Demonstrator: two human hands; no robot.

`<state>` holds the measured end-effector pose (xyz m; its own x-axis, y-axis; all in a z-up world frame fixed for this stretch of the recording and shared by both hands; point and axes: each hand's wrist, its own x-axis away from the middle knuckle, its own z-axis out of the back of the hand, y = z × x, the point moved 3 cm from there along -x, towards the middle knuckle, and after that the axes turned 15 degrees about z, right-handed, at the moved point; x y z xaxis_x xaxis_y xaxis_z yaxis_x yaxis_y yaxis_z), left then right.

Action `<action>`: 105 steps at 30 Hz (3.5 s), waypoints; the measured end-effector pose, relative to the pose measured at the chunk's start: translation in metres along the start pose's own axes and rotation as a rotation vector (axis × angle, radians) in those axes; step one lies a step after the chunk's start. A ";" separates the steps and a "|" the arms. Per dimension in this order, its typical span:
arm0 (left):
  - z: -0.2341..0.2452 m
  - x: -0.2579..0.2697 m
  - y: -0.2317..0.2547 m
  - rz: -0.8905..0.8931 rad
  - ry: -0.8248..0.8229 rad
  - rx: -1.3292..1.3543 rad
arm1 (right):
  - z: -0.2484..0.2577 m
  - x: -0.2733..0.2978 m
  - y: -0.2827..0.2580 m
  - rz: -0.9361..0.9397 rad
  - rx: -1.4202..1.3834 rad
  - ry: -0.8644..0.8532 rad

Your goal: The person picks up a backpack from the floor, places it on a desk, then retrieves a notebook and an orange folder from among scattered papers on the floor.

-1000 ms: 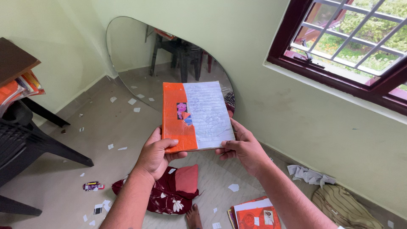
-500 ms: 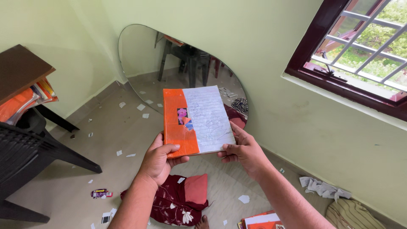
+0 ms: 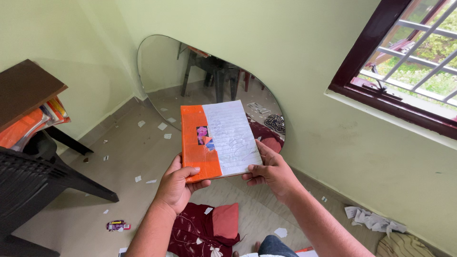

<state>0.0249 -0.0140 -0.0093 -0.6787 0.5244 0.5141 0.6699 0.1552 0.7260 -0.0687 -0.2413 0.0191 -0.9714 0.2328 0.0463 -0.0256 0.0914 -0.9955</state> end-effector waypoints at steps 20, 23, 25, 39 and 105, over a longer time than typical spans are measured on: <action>-0.022 -0.099 0.048 -0.016 0.193 0.076 | 0.047 -0.150 -0.022 -0.012 -0.074 -0.243; -0.024 -0.111 0.051 -0.019 0.237 0.106 | 0.052 -0.170 -0.026 -0.031 -0.061 -0.301; -0.026 -0.119 0.050 -0.007 0.275 0.130 | 0.055 -0.179 -0.025 -0.053 -0.049 -0.325; -0.052 -0.147 0.060 -0.129 0.355 0.205 | 0.081 -0.242 -0.036 -0.052 0.123 -0.473; 0.226 -0.172 0.328 -0.371 0.586 0.422 | -0.284 -0.561 -0.025 -0.033 -0.048 -0.868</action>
<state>0.4292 0.1362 0.0366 -0.8477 -0.1292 0.5144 0.3477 0.5971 0.7229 0.5437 -0.0995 0.0411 -0.8072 -0.5898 -0.0234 -0.0663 0.1300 -0.9893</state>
